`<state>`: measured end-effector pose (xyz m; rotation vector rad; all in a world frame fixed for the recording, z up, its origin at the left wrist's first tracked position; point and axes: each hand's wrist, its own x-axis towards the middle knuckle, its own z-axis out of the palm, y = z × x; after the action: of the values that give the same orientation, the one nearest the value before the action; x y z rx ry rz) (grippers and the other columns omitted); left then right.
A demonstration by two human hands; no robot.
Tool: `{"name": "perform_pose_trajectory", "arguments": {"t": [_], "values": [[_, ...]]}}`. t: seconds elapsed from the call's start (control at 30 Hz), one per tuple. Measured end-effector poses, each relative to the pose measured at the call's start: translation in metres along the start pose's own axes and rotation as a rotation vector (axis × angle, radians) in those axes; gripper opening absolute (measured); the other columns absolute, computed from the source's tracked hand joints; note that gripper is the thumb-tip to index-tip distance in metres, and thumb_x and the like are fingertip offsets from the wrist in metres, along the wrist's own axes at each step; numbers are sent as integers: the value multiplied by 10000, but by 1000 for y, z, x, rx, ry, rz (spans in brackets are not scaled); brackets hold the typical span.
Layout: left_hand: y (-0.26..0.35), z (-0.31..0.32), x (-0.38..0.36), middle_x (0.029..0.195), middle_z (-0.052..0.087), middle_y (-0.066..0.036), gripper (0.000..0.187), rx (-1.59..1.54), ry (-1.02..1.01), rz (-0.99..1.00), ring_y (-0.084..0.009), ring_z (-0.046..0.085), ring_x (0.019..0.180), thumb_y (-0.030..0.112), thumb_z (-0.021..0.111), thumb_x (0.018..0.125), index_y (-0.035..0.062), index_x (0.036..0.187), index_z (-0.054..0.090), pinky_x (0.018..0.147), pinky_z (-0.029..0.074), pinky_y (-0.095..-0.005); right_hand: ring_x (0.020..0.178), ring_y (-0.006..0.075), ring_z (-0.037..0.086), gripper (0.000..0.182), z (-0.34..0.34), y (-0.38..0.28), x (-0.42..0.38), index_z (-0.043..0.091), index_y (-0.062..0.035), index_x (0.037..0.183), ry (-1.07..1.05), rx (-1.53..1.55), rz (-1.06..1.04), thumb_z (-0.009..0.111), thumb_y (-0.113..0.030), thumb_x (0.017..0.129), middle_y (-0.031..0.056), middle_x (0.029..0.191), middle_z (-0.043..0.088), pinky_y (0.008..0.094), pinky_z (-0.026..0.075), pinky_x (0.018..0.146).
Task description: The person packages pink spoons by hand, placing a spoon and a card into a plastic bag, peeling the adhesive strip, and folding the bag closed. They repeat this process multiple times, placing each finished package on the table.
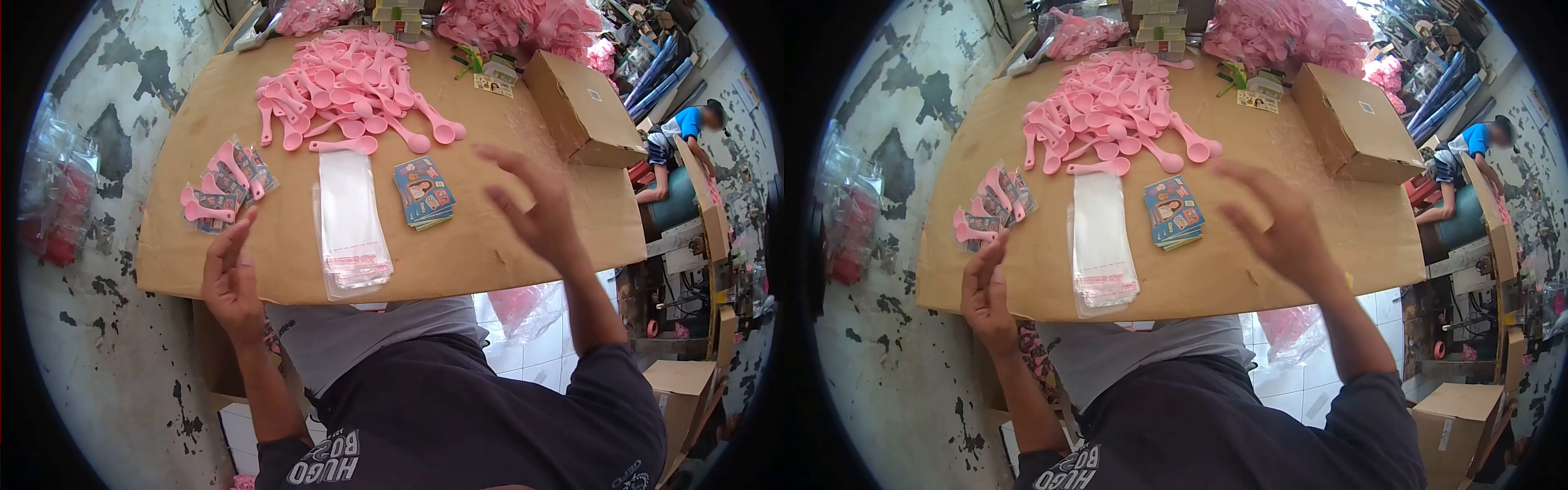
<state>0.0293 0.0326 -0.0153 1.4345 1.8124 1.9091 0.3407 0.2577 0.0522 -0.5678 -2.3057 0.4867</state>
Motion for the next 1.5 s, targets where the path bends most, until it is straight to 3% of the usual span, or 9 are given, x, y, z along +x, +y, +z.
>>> {"name": "perform_pose_trajectory", "arguments": {"t": [0.2,0.33,0.47,0.63,0.77,0.93,1.13,1.33,1.5], "values": [[32,92,-24,1638,295,-267,655,-1351,-530,-347,-346,407,1476,467,311,1096,16,1571,308,1251,254,-483,1128,340,698,260,57,-94,5,690,13,1165,-56,288,-780,638,-135,957,197,1159,726,443,558,927],[78,156,-66,1696,218,-175,726,-1162,-798,-883,-301,196,1574,542,273,1090,39,1613,259,1281,86,-438,1006,291,685,290,91,-143,-1,663,38,1137,-34,472,-956,549,-177,979,224,1187,688,398,543,840],[58,196,-71,1692,233,-159,727,-1217,-1258,-197,-291,214,1567,563,231,1091,48,1597,311,1272,101,-408,841,235,639,338,105,-176,-9,647,32,1080,6,539,-1023,585,-245,897,209,1107,676,373,487,718],[50,207,-69,1662,308,-138,653,-1157,-1353,-246,-282,336,1513,492,328,1093,44,1566,372,1247,218,-401,1026,293,644,422,94,-199,-20,589,88,1267,-355,663,-1024,593,-209,967,260,1310,597,426,517,873],[49,199,-76,1634,363,-131,606,-1193,-1324,-280,-286,409,1480,460,379,1092,48,1533,425,1232,285,-411,883,188,677,265,98,-216,-23,644,-59,1210,-35,904,-961,551,-180,994,119,1209,668,312,543,696],[48,177,-91,1585,416,-160,605,-1524,-1003,-417,-329,408,1473,519,346,1083,77,1463,507,1229,271,-477,1322,408,526,608,78,-162,5,480,107,1428,-611,1418,-593,658,-278,993,311,1486,450,459,437,1082],[39,140,-98,1527,480,-194,642,-1925,-482,-327,-381,407,1465,588,305,1072,111,1380,605,1225,253,-557,1538,276,261,901,92,-109,-10,206,62,1602,-661,1555,-409,719,-308,961,216,1648,283,384,207,1244],[56,78,-14,1521,505,-141,722,-1531,-669,-162,-412,329,1484,717,228,1029,237,1381,636,1223,73,-692,1478,304,402,737,71,-75,-28,366,10,1566,-717,1372,-39,709,-263,974,179,1581,437,399,321,1201],[56,55,9,1683,222,-214,710,-1424,-63,269,-367,53,1593,649,190,1062,236,1630,294,1266,-31,-589,1485,372,396,665,60,-93,-13,480,-37,1513,-194,521,-227,711,-317,955,198,1588,436,483,317,1199]]}}
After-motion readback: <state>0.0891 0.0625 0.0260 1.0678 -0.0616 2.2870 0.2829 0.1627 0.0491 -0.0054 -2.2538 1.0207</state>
